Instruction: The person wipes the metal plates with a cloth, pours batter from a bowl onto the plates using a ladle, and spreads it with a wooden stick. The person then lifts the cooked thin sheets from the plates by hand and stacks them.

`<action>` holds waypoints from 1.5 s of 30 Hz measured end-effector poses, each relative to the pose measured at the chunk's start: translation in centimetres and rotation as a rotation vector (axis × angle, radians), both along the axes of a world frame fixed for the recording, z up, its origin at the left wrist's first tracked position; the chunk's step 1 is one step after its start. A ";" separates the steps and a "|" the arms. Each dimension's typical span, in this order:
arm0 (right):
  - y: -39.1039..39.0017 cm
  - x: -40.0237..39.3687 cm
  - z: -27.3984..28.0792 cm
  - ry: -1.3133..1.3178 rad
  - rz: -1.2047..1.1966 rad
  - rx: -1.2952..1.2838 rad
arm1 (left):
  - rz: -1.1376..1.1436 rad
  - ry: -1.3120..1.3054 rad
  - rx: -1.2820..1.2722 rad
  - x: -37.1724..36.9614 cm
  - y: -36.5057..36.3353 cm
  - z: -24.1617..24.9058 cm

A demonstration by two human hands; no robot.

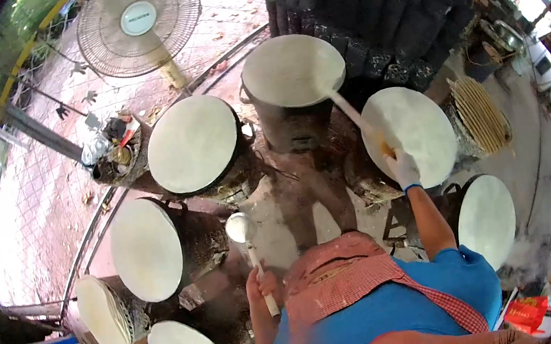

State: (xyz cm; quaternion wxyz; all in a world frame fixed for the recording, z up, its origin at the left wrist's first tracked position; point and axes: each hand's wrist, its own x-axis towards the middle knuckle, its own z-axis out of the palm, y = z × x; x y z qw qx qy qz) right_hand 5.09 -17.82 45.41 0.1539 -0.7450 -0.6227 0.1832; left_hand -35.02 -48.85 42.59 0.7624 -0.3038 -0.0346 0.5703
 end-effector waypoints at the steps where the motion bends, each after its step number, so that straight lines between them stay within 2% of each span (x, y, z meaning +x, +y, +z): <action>1: -0.6 -0.4 0.5 -0.069 0.058 0.011 | 0.000 -0.008 -0.060 -0.4 1.2 1.3; 5: -2.6 -1.8 3.8 0.011 0.033 -0.079 | -0.050 0.046 -0.037 -2.5 4.2 0.7; 8: -3.2 -0.3 4.0 0.156 -0.021 -0.131 | -0.059 0.037 -0.008 -2.8 6.0 0.2; 11: -2.9 0.2 4.2 0.050 -0.014 -0.171 | 0.008 0.019 -0.025 -1.3 8.1 1.0; 14: -2.0 0.7 5.5 -0.032 0.001 -0.203 | -0.021 0.031 -0.148 -0.2 10.7 1.1; 19: -0.2 2.4 6.2 -0.007 0.041 -0.223 | 0.052 -0.012 0.034 1.3 14.1 0.2; 24: 0.9 3.2 6.8 -0.073 0.035 -0.316 | 0.042 0.029 -0.059 2.1 17.0 2.7; 28: 0.5 2.3 7.1 -0.037 0.022 -0.269 | 0.003 0.024 -0.094 1.4 17.8 2.7; 33: -0.5 0.2 6.8 -0.069 -0.035 -0.260 | -0.018 -0.061 -0.003 -0.6 17.3 1.9; 38: -0.4 -3.5 7.5 -0.063 0.040 -0.256 | -0.034 -0.019 -0.031 -3.1 16.8 2.2; 41: 0.4 -5.7 6.2 -0.050 0.116 -0.256 | -0.083 0.097 -0.213 -4.3 17.1 3.5; 44: 2.0 -9.1 5.2 0.022 0.137 -0.230 | -0.078 0.137 -0.180 -5.3 16.4 3.3; 45: 2.8 -10.0 4.4 0.039 0.164 -0.231 | -0.041 0.063 -0.114 -5.8 15.8 2.7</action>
